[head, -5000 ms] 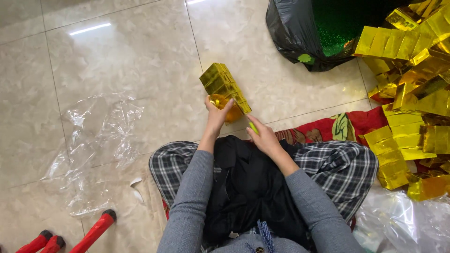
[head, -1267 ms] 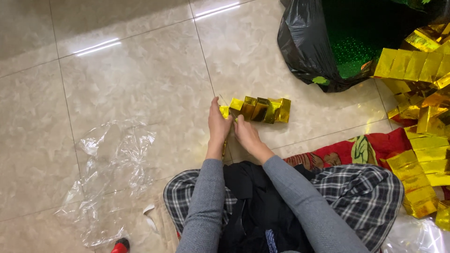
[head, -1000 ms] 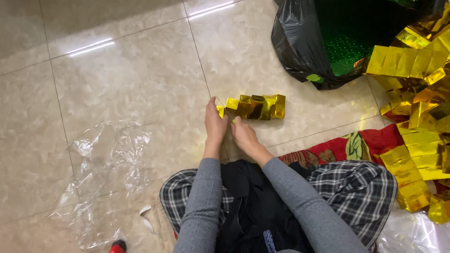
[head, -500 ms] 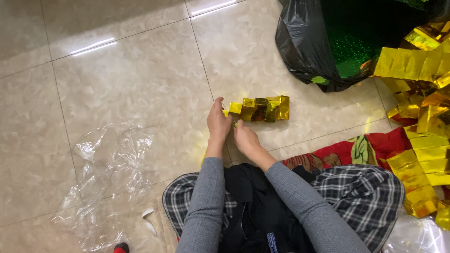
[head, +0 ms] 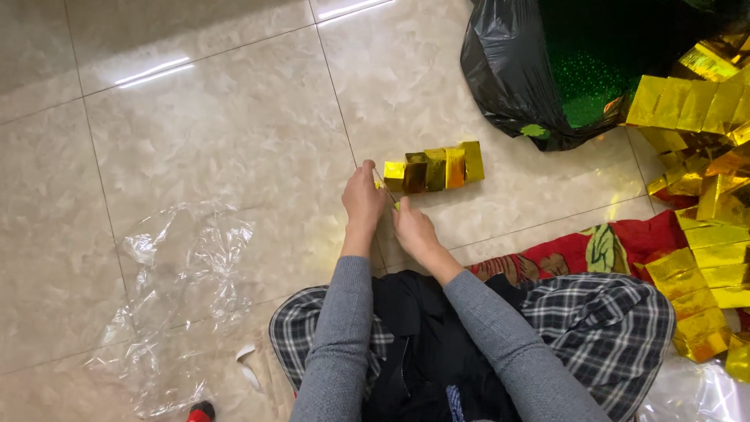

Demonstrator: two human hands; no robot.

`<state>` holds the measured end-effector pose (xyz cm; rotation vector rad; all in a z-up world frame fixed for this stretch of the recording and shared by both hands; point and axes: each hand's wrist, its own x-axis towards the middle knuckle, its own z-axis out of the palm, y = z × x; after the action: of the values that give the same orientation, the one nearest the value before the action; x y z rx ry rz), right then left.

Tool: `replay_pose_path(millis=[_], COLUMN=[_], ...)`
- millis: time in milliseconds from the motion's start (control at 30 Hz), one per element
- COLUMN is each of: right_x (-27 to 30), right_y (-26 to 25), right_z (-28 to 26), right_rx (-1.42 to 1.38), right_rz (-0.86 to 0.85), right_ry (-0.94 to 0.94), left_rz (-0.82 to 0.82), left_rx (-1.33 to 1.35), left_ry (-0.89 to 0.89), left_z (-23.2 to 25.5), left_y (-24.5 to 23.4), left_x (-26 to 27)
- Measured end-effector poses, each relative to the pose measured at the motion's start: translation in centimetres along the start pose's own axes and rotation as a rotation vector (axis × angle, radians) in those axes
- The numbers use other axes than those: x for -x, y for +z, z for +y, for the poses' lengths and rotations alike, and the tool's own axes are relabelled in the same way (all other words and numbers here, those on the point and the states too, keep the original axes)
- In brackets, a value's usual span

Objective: Cutting and stacking gold-colored paper blocks using a knife while sitting on the floor.

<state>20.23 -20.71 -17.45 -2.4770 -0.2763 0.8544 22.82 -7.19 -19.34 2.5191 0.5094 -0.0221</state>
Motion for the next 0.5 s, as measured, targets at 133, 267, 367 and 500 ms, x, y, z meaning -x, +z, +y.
replay_pose_path(millis=[133, 267, 367, 500], right_x=[0.1, -0.2, 0.0, 0.5], right_y=[0.0, 0.9, 0.9, 0.7], right_z=[-0.1, 0.3, 0.3, 0.3], right_rx=[-0.085, -0.108, -0.147, -0.150], right_rz=[0.015, 0.031, 0.040, 0.043], right_ry=[0.007, 0.011, 0.017, 0.015], left_rz=[-0.036, -0.107, -0.090, -0.103], left_rx=[-0.050, 0.006, -0.007, 0.084], left_ry=[0.070, 0.052, 0.038, 0.030], left_z=[0.2, 0.7, 0.6, 0.9], left_y=[-0.6, -0.8, -0.8, -1.9], left_x=[-0.6, -0.5, -0.8, -0.4])
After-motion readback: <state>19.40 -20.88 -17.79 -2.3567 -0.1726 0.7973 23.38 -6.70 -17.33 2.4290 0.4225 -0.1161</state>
